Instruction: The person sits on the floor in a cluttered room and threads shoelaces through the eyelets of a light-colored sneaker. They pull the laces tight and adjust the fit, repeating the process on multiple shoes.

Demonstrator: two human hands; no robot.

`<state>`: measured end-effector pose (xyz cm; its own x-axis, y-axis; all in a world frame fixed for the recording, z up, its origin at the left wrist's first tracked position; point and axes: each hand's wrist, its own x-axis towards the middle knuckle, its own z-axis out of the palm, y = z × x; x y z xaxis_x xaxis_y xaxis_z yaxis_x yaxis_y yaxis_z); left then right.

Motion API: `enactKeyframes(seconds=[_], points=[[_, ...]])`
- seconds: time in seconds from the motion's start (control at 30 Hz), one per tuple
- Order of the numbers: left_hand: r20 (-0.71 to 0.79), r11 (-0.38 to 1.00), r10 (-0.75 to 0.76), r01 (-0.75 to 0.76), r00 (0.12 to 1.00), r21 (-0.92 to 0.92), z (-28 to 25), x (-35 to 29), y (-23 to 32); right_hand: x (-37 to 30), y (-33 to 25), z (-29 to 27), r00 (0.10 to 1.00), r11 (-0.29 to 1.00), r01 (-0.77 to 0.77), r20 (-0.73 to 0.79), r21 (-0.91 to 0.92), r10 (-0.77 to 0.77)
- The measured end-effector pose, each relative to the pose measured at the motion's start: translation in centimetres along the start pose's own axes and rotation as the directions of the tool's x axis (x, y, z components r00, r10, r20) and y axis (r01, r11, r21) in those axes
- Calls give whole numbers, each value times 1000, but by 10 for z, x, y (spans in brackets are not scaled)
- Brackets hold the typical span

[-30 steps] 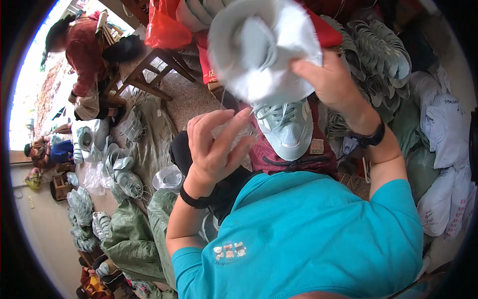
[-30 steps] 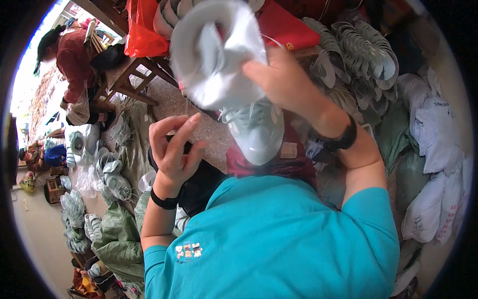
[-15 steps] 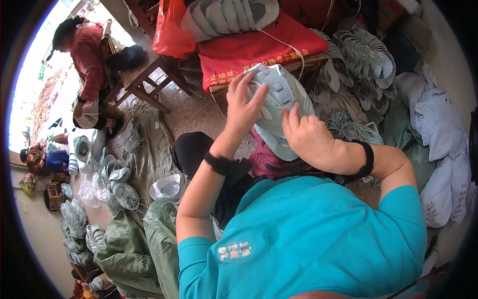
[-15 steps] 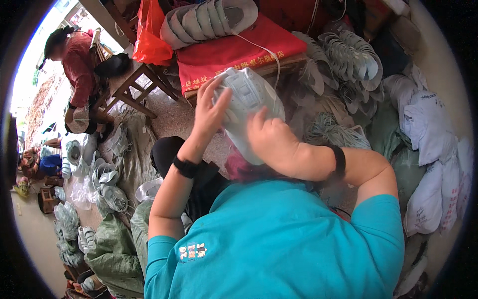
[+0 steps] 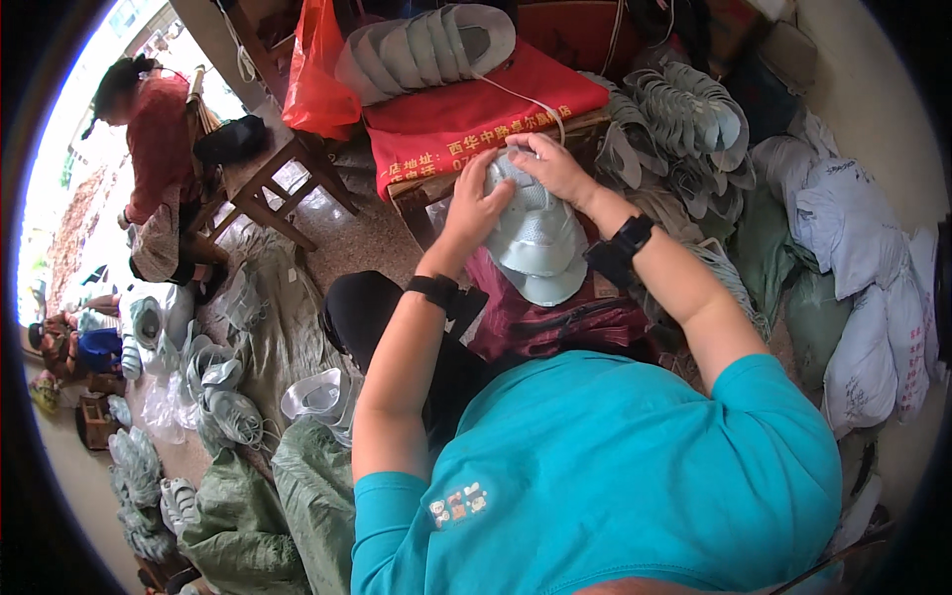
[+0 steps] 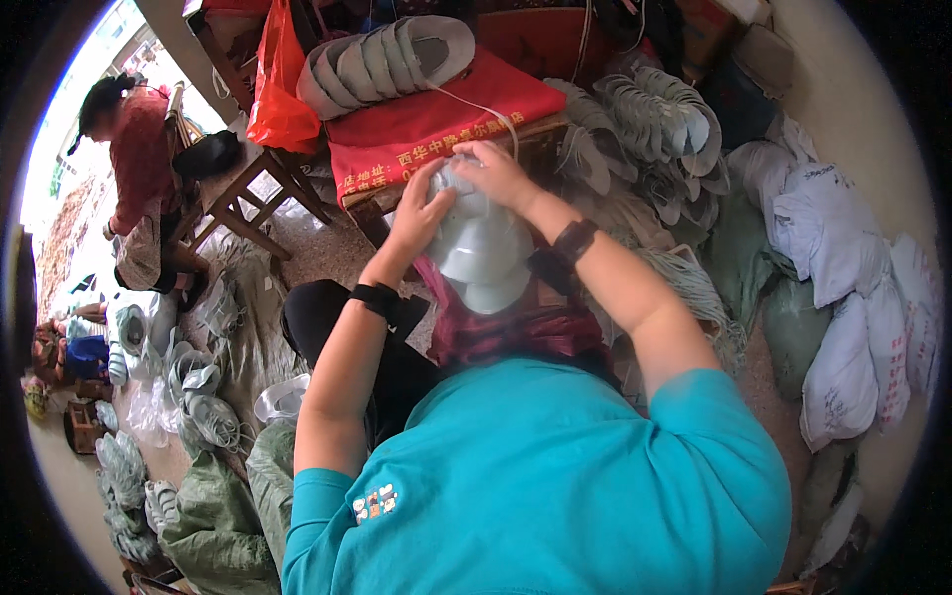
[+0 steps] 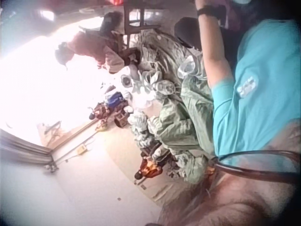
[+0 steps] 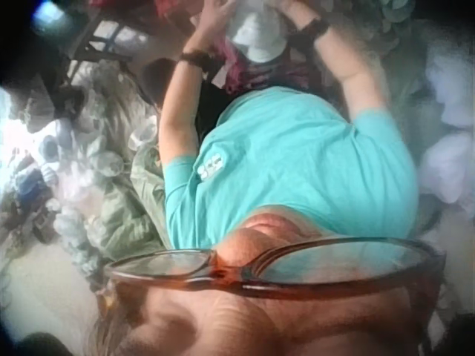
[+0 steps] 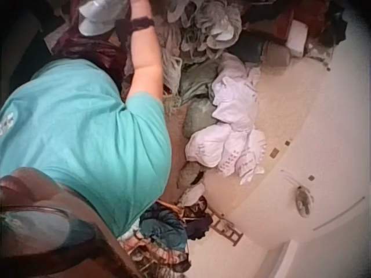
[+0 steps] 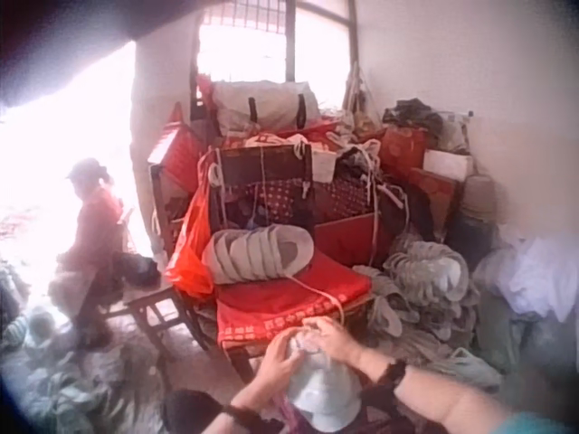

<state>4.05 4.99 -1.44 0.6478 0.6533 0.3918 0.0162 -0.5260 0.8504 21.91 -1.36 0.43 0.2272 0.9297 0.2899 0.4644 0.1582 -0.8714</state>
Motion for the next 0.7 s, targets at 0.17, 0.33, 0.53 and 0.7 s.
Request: enactKeyframes(seconds=[0.17,0.33,0.53,0.7], points=[[-89,998,38,-32,995,59,14,-16,-31,-13,12,13,979,941,146,-96,-306,-183],[-150,989,-71,90,986,121,19,-21,-40,-33,18,16,962,961,215,-133,-174,-239],[-119,987,-152,156,981,25,10,-26,-52,-102,36,-2,976,967,181,-87,-180,-199],[-105,983,-173,178,979,45,10,-24,-36,-215,166,-57,918,782,-395,-165,-482,362]])
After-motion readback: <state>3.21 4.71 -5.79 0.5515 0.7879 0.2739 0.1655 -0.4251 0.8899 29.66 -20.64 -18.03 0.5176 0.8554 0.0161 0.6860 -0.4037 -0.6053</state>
